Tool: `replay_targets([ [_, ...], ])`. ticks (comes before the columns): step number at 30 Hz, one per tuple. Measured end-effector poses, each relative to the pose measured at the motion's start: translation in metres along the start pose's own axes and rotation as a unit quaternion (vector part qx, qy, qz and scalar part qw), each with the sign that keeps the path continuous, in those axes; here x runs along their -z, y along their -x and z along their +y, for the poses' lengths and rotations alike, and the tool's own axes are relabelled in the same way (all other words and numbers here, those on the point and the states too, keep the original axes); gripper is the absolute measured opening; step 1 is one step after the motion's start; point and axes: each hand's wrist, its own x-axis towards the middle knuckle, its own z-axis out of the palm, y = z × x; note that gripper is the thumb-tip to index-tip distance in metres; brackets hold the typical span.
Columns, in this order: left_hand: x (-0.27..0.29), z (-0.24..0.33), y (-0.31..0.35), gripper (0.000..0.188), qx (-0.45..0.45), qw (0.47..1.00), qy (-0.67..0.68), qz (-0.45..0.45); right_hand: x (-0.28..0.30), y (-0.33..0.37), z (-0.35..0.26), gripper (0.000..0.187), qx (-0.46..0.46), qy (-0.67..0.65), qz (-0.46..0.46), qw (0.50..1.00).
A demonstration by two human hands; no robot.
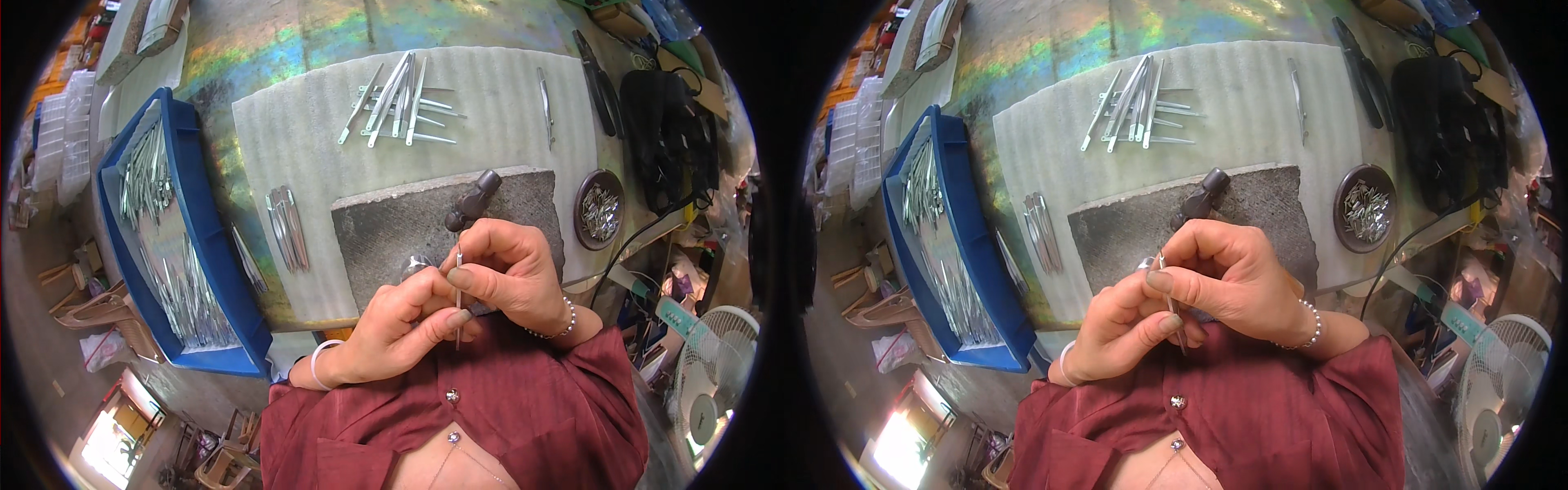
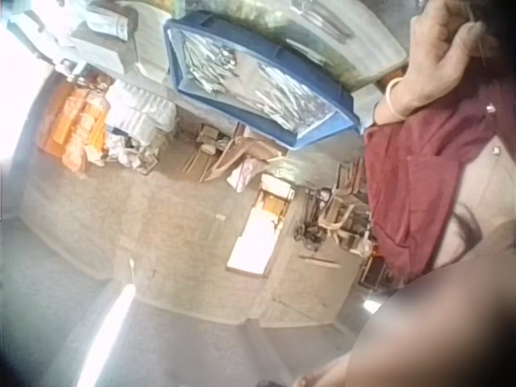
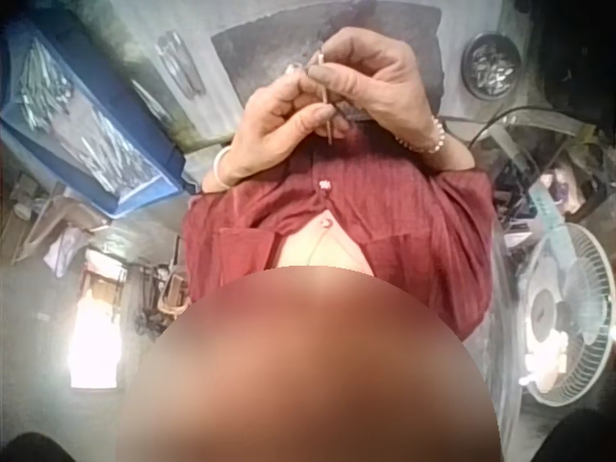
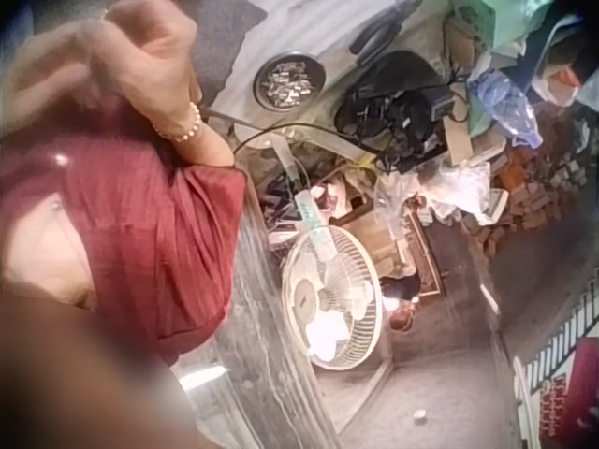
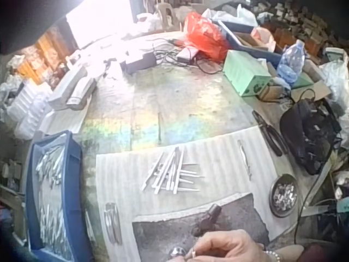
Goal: Stamping markings onto metal strips using a punch tool and hammer on a metal block.
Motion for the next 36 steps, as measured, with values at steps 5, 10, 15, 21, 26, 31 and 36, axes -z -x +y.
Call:
replay_targets([
  [5, -0.002, 0.001, 0.004, 0.008, 0.030, 0.997, 0.067, -0.008, -0.004, 0.004, -0.002, 0.009, -0.021, -0.006, 0.000, 1.000],
  [10, -0.003, -0.001, 0.013, 0.009, 0.036, 0.998, 0.055, -0.019, -0.008, 0.008, 0.005, 0.007, 0.001, 0.025, -0.002, 1.000],
  [15, -0.002, -0.005, 0.020, 0.010, -0.001, 1.000, -0.006, -0.021, -0.010, 0.012, 0.011, 0.006, 0.007, 0.028, -0.016, 0.999],
  [21, 0.001, -0.006, 0.026, 0.014, 0.003, 0.998, 0.024, -0.059, -0.014, 0.015, 0.013, 0.005, 0.011, 0.043, -0.015, 0.999],
  [26, -0.001, -0.007, 0.029, 0.010, 0.017, 0.997, 0.053, -0.045, -0.018, 0.017, 0.013, 0.008, 0.013, 0.050, -0.014, 0.999],
  [31, -0.003, -0.009, 0.032, 0.015, 0.022, 1.000, 0.010, 0.003, -0.017, 0.017, 0.010, 0.011, -0.010, 0.045, -0.028, 0.999],
  [36, -0.009, -0.007, 0.031, 0.024, -0.052, 0.980, -0.162, 0.100, -0.014, 0.017, 0.016, 0.015, -0.028, 0.053, -0.012, 0.998],
])
